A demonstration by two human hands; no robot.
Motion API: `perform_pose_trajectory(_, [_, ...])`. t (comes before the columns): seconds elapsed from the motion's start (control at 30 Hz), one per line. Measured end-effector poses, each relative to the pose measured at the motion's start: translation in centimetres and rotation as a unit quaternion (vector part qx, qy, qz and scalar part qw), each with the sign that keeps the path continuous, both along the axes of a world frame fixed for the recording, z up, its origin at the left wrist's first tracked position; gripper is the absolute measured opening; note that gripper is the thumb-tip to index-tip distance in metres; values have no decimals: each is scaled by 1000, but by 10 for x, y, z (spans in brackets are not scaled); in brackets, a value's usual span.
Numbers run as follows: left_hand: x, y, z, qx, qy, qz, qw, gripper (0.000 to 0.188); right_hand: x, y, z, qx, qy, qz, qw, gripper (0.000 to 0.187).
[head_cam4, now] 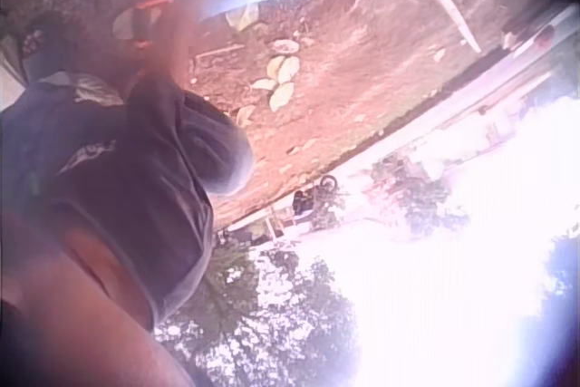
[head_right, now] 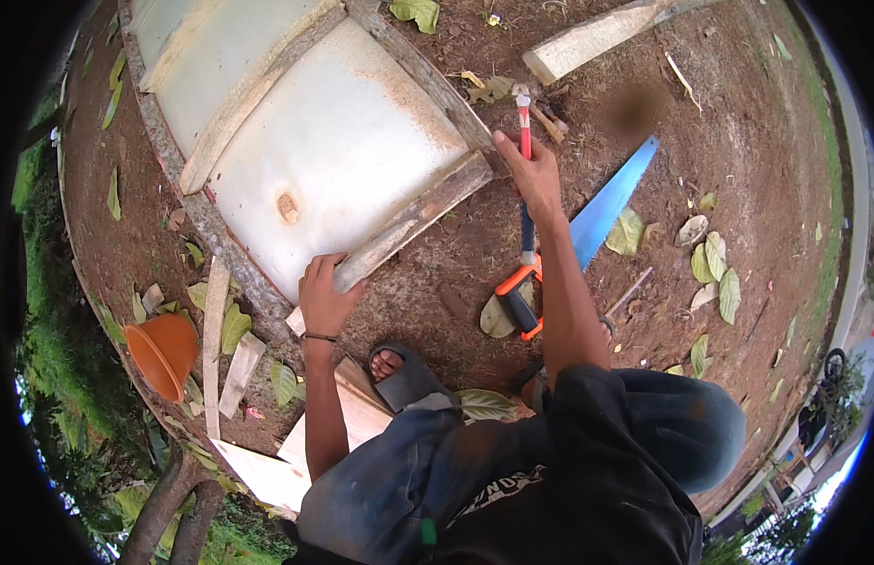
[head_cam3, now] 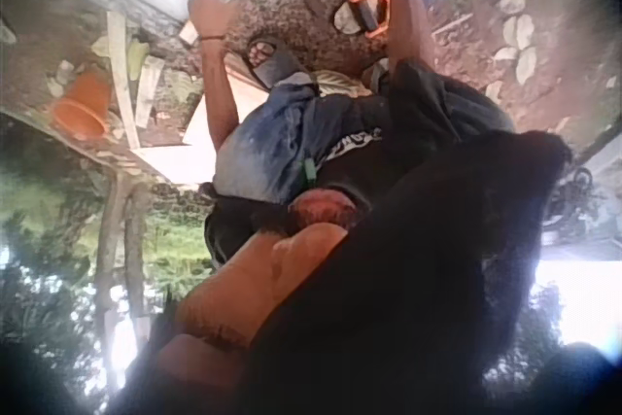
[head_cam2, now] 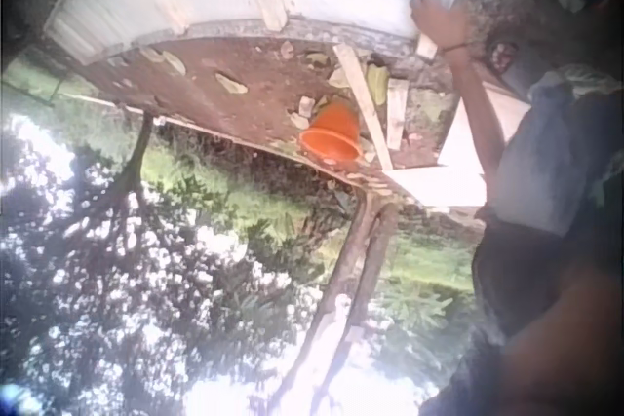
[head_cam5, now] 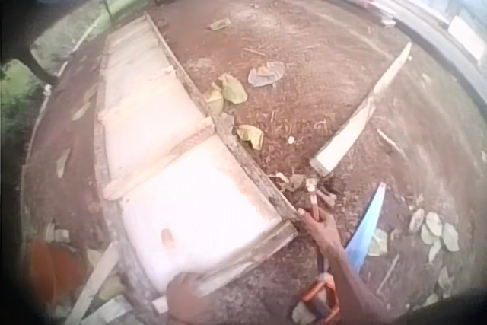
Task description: The person assembles a wooden frame by hammering nails into wooden planks and sawing a plank to size. They position the planks, hammer nails to secure them, and use a hand saw to cut a plank before attaching it to the frame.
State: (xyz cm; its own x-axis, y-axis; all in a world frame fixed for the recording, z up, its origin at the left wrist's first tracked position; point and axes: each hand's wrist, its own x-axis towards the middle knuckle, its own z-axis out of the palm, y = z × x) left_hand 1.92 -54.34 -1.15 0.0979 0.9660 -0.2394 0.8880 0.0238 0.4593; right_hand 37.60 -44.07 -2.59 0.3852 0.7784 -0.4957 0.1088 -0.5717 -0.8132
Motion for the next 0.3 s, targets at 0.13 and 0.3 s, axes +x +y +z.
perform_pose_trajectory(0.13, [0,-11,-7,-2,11,24,1000,57,16,-8,-1,-32,43,35,998,57])
perform_pose_trajectory(0.3, [10,-12,12,-11,42,-31,999,72,20,-9,-13,-1,22,53,998,66])
